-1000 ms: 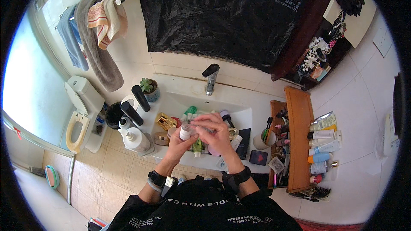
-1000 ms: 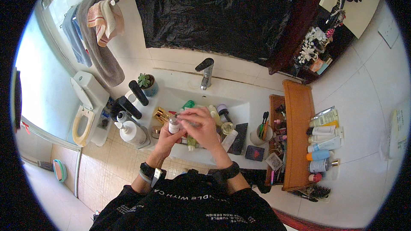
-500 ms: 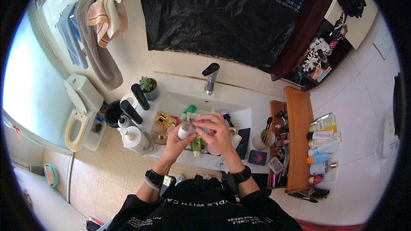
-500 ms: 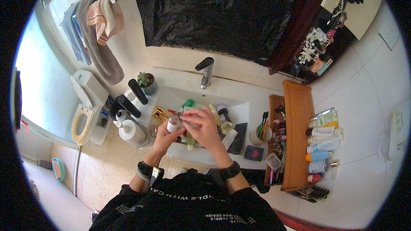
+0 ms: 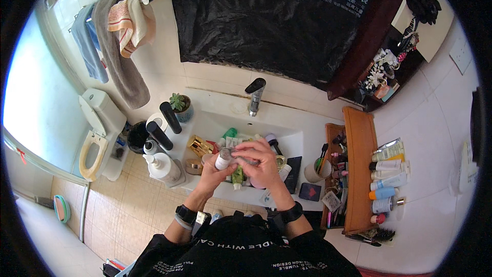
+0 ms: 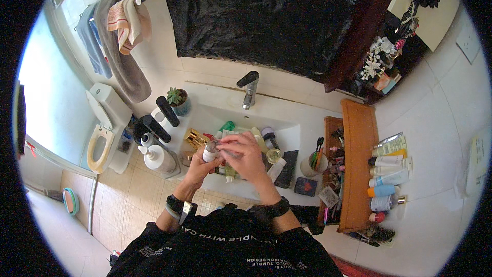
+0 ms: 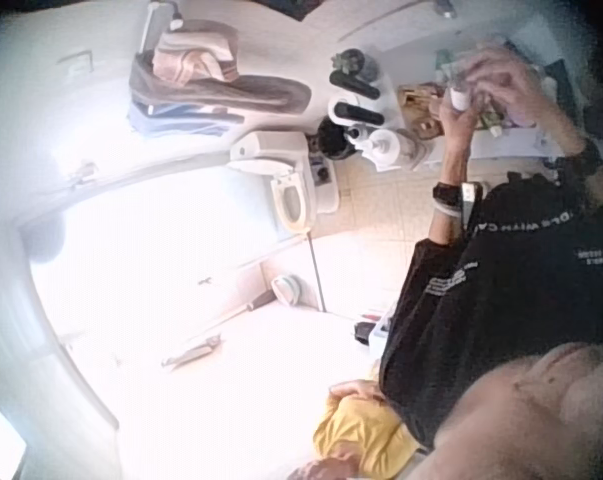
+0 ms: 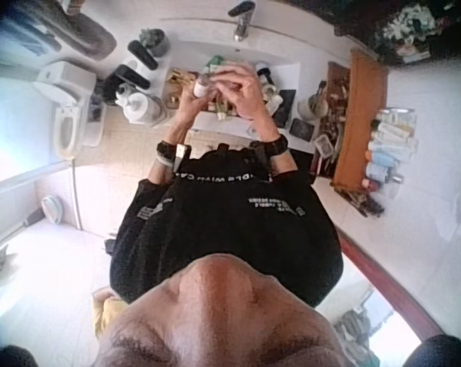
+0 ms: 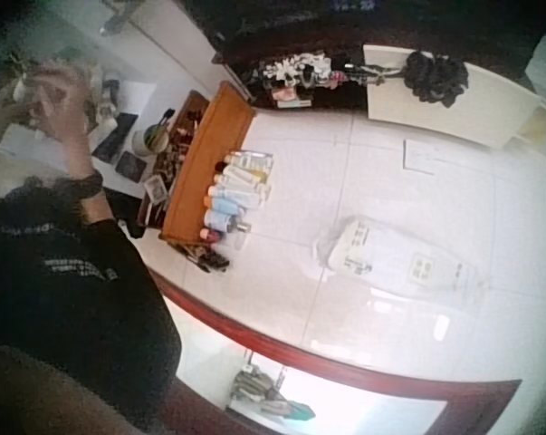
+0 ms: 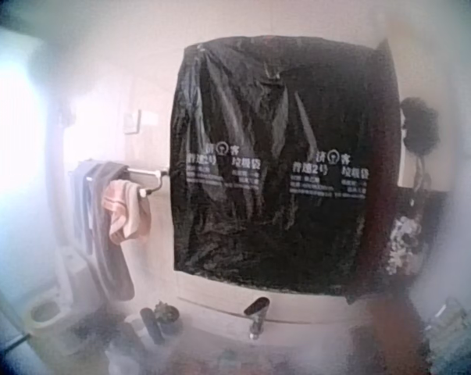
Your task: The person wipes multiple cosmetic bottles and tubes with a pink cloth in a bathroom. They handle each item one at a time, rubbing the cloth over the surfaces, then place the items back on the sink counter or a wooden shelf.
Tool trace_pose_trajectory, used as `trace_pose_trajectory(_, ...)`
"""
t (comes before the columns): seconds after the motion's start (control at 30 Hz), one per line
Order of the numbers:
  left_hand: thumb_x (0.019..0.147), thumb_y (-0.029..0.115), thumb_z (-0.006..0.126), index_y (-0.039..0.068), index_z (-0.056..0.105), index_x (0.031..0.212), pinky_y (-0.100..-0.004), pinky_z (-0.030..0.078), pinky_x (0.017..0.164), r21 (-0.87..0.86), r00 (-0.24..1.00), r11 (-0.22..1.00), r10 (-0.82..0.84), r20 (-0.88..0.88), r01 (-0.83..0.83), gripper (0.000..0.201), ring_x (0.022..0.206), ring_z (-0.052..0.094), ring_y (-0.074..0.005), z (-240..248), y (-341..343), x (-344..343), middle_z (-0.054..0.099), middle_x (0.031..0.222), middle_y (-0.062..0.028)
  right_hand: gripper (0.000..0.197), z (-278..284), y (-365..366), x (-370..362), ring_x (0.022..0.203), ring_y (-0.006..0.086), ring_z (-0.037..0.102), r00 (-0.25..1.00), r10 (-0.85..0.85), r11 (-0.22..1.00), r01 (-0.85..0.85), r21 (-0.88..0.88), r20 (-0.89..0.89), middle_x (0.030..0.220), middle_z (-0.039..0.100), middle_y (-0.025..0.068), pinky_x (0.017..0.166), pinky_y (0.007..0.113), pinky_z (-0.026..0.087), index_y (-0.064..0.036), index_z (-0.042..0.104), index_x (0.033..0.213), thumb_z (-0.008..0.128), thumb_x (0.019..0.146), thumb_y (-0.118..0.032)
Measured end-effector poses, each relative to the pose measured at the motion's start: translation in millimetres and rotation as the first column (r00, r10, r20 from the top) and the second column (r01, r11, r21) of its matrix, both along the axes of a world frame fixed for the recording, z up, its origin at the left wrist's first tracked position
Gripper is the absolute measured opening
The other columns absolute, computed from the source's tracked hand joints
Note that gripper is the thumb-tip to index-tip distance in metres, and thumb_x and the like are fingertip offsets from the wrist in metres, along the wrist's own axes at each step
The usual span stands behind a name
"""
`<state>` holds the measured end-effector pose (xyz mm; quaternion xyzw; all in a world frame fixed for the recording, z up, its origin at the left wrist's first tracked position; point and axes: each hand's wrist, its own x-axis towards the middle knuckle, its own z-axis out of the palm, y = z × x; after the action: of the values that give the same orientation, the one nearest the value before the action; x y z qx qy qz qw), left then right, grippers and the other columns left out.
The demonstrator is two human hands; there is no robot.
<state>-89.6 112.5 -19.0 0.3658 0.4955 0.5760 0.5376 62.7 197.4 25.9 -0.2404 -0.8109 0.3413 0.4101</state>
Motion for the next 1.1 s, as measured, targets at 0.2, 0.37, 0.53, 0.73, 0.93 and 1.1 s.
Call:
trace_pose_trajectory(0.2,0.089,0.016,0.066,0.009,0.052,0.128,-0.0181,0.035,0.05,-0.039,0.983,0.999,0.018,0.185,-0.011,0.042,0.067,0.045,-0.0016,2,-1,2,0.057,0.089,0.0045,0.02,-22,4,5,0.093,0.0165,0.061,0.911,-0.213,0.79,-0.051,-0.61,-0.353,0.101,0.067,0.0099,0.082,0.028,0.048,0.0033,0.068,0.099,0.059,0.088,-0.011)
trace_pose_trajectory(0.37,0.09,0.019,0.064,0.01,0.04,0.137,-0.0184,0.037,0.054,-0.078,0.96,0.994,-0.048,0.276,0.072,0.054,0.079,0.053,-0.006,1,-2,4,0.058,0.106,-0.0009,0.022,-39,0,7,0.088,0.013,0.061,0.837,-0.31,0.558,-0.224,-0.799,-0.451,0.101,0.065,0.0066,0.077,0.025,0.047,0.0037,0.065,0.104,0.063,0.086,-0.009)
trace_pose_trajectory(0.53,0.093,0.033,0.057,0.009,0.044,0.133,-0.0228,0.036,0.056,-0.061,0.835,0.987,-0.095,0.543,0.152,0.048,0.077,0.053,-0.0085,4,-5,10,0.06,0.103,-0.0016,0.022,-44,-2,6,0.09,0.0124,0.06,0.833,-0.336,0.573,-0.189,-0.797,-0.439,0.1,0.066,0.0061,0.076,0.024,0.047,0.0026,0.065,0.105,0.064,0.087,-0.01)
trace_pose_trajectory(0.73,0.096,0.045,0.046,0.014,0.052,0.111,-0.0222,0.032,0.054,-0.057,0.742,0.944,-0.217,0.634,0.324,0.035,0.071,0.049,-0.0056,-7,0,10,0.058,0.081,0.0032,0.021,-37,-6,6,0.09,0.0122,0.06,0.867,-0.333,0.66,-0.068,-0.748,-0.372,0.1,0.066,0.006,0.077,0.024,0.047,0.0013,0.066,0.104,0.064,0.087,-0.009)
trace_pose_trajectory(0.93,0.096,0.046,0.046,0.014,0.053,0.114,-0.0228,0.035,0.054,-0.094,0.841,0.963,-0.17,0.513,0.252,0.037,0.061,0.045,-0.0064,-5,2,16,0.057,0.083,0.0034,0.02,-36,-6,6,0.092,0.0137,0.06,0.845,-0.355,0.602,-0.12,-0.789,-0.4,0.104,0.065,0.0061,0.081,0.026,0.047,0.001,0.068,0.103,0.066,0.085,-0.006)
trace_pose_trajectory(1.1,0.096,0.045,0.047,0.015,0.05,0.122,-0.0245,0.042,0.06,-0.085,0.745,0.976,-0.096,0.66,0.201,0.039,0.069,0.05,-0.0097,3,3,19,0.058,0.091,0.0015,0.024,-39,-8,2,0.104,0.0178,0.058,0.933,-0.261,0.877,0.121,-0.465,-0.249,0.11,0.063,0.0084,0.091,0.029,0.044,-0.0032,0.069,0.106,0.066,0.083,-0.005)
